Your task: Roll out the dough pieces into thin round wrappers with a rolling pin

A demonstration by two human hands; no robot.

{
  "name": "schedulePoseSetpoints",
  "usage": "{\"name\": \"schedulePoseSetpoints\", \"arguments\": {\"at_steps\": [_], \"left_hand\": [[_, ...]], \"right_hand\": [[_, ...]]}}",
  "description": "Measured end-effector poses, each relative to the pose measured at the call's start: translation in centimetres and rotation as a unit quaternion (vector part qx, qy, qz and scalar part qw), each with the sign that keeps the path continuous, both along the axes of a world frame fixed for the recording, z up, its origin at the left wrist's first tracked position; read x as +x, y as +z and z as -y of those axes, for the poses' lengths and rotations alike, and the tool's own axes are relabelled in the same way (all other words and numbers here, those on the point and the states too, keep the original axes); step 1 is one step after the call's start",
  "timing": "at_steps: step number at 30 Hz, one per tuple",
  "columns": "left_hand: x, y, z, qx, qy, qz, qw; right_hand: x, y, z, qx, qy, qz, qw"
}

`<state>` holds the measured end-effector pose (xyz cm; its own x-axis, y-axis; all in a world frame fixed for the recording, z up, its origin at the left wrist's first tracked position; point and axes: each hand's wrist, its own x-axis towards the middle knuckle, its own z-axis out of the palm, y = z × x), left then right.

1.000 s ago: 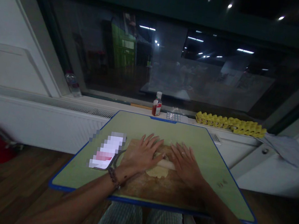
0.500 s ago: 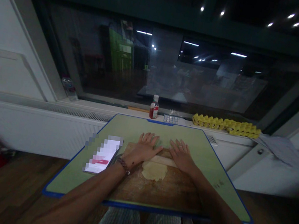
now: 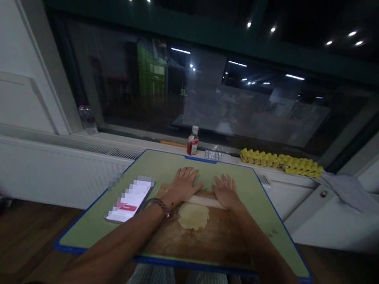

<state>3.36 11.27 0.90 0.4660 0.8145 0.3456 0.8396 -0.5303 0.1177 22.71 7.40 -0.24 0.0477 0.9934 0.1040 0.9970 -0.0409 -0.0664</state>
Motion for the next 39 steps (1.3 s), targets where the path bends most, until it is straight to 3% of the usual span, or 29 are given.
{"name": "schedulePoseSetpoints", "arguments": {"at_steps": [7, 10, 15, 20, 26, 30, 33, 39], "left_hand": [[0.0, 0.5, -0.1, 0.024, 0.046, 0.047, 0.997], [-0.2, 0.2, 0.4, 0.032, 0.055, 0.066, 0.996], [-0.7, 0.3, 1.3, 0.061, 0.029, 0.094, 0.993], [-2.0, 1.2, 1.7, 0.08, 0.011, 0.125, 0.989], [-3.3, 2.2, 2.2, 0.104, -0.008, 0.183, 0.978], [-2.7, 1.9, 2.5, 0.048, -0.158, 0.117, 0.979], [-2.2, 1.3, 2.5, -0.004, -0.271, 0.052, 0.961], [-2.5, 0.9, 2.7, -0.086, -0.321, 0.072, 0.94]], "right_hand": [[-0.6, 0.6, -0.3, 0.154, -0.065, -0.001, 0.986], [-1.2, 1.1, 0.7, 0.232, -0.012, -0.017, 0.973], [-1.8, 1.4, 2.1, 0.159, 0.206, -0.013, 0.966], [-3.0, 1.1, 1.9, 0.092, 0.254, 0.02, 0.963], [-3.4, 1.1, 1.6, 0.099, 0.188, 0.043, 0.976], [-2.9, 1.2, 1.3, 0.124, 0.087, 0.056, 0.987], [-2.4, 1.2, 1.1, 0.143, -0.01, 0.063, 0.988], [-1.7, 1.2, 1.1, 0.141, -0.083, 0.077, 0.983]]}}
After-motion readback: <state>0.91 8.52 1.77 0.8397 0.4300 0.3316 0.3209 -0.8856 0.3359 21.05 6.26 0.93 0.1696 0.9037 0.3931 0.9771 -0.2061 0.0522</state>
